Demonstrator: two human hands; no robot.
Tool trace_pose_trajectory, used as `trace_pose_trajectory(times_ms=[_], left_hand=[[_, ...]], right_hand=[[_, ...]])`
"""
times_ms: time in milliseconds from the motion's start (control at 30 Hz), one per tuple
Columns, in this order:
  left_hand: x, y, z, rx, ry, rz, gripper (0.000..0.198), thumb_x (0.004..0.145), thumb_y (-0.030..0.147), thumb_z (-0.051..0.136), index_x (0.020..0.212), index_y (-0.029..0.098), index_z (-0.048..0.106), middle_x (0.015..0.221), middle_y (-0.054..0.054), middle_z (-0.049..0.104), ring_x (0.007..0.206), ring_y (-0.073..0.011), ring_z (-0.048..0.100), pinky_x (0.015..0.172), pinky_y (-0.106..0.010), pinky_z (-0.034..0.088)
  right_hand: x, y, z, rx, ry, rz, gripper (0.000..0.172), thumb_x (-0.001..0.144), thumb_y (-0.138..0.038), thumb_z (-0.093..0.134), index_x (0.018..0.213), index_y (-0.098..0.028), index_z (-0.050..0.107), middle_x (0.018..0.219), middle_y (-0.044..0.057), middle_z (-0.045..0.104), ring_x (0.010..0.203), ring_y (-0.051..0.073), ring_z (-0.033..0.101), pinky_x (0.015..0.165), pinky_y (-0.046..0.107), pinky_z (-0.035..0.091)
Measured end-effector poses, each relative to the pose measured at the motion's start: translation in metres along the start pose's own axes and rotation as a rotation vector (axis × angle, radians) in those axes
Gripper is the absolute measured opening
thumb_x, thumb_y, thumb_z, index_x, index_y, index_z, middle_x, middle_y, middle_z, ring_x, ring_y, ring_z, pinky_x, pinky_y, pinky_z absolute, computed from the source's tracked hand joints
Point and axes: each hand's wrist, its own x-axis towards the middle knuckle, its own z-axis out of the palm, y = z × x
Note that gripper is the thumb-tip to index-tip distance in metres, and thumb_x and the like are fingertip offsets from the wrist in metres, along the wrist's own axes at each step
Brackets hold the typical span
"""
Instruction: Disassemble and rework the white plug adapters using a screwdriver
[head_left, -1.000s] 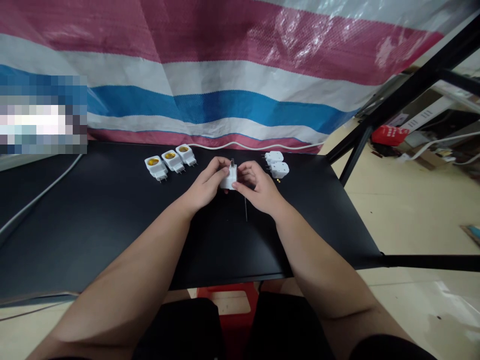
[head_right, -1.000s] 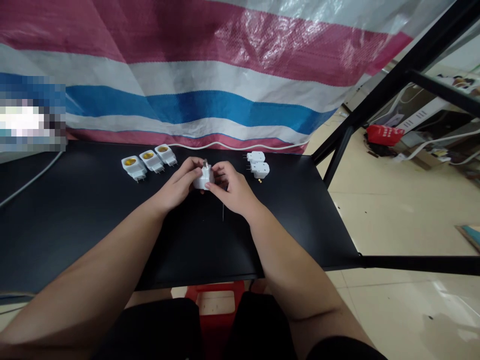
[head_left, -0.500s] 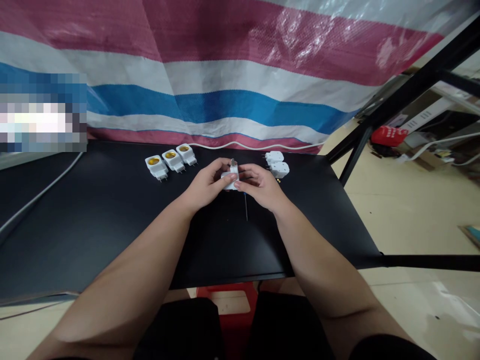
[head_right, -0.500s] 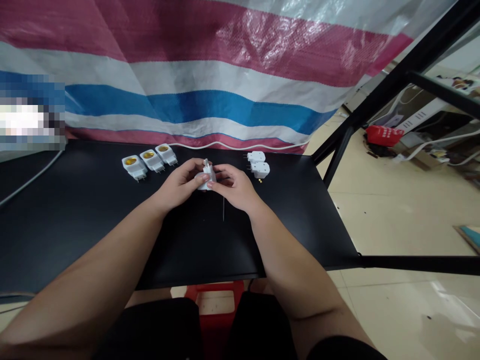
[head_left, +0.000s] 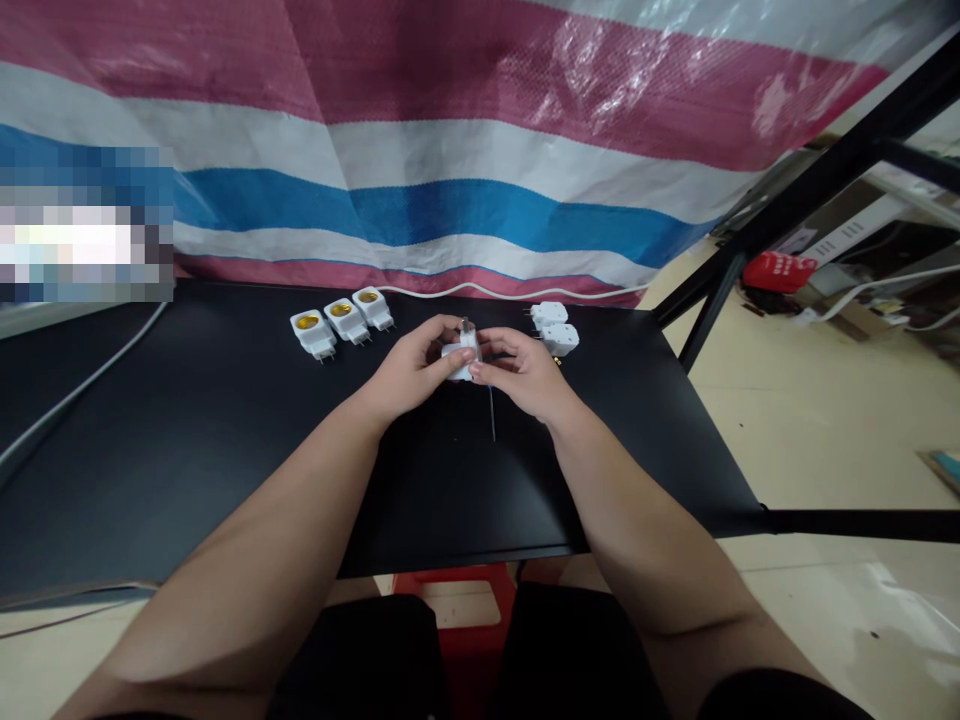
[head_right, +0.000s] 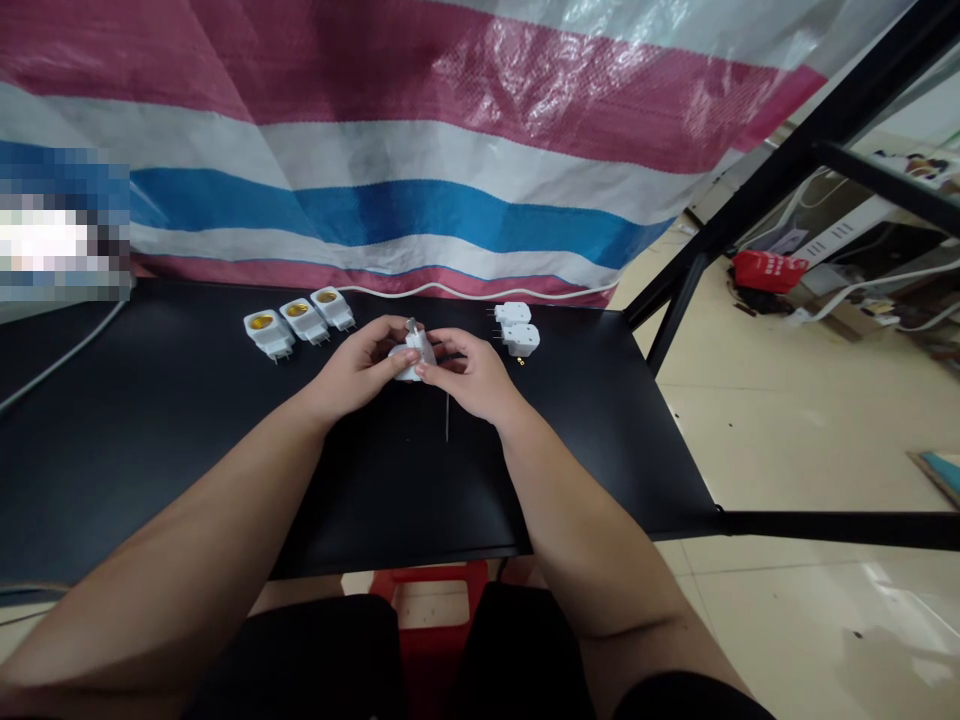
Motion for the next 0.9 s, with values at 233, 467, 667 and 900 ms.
trace_pose_trajectory(times_ms=[233, 467, 667, 900], left_hand=[[0.0014, -0.0021, 0.0012, -0.044, 0.000, 0.007, 0.046, 0.092, 0.051, 0.081, 0.121, 0.018, 0.067, 0.109, -0.007, 0.071, 0.093, -0.0188, 0.067, 0.083, -0.030, 0.055], [0.0021, -0.0012, -0.0002, -0.056, -0.004, 0.005, 0.039, 0.097, 0.048, 0.075, 0.120, 0.018, 0.067, 0.106, -0.007, 0.072, 0.092, -0.0182, 0.068, 0.082, -0.029, 0.055], [0.0023, -0.0010, 0.0012, -0.136, 0.032, -0.045, 0.038, 0.097, 0.048, 0.076, 0.120, 0.019, 0.067, 0.105, -0.006, 0.070, 0.089, -0.0164, 0.066, 0.079, -0.027, 0.054], [0.0069, -0.0019, 0.0014, -0.213, 0.186, -0.068, 0.041, 0.089, 0.050, 0.085, 0.110, 0.020, 0.067, 0.098, -0.004, 0.069, 0.086, -0.0157, 0.065, 0.079, -0.028, 0.054]], right_hand=[[0.0015, 0.0028, -0.0019, 0.031, -0.002, -0.001, 0.049, 0.078, -0.038, 0.091, 0.122, -0.024, 0.073, 0.111, 0.005, 0.077, 0.094, 0.020, 0.075, 0.094, 0.046, 0.068], [-0.0001, -0.0002, 0.0002, 0.113, 0.001, 0.025, 0.041, 0.082, -0.035, 0.086, 0.121, -0.026, 0.074, 0.111, 0.003, 0.075, 0.094, 0.019, 0.076, 0.094, 0.047, 0.071], [-0.0005, -0.0010, 0.0004, 0.093, 0.041, 0.019, 0.040, 0.082, -0.034, 0.085, 0.120, -0.027, 0.071, 0.114, 0.003, 0.071, 0.093, 0.018, 0.074, 0.092, 0.047, 0.072], [0.0017, 0.0046, -0.0036, -0.047, 0.081, -0.013, 0.041, 0.086, -0.035, 0.081, 0.124, -0.028, 0.068, 0.117, 0.004, 0.068, 0.084, 0.017, 0.074, 0.079, 0.039, 0.070]])
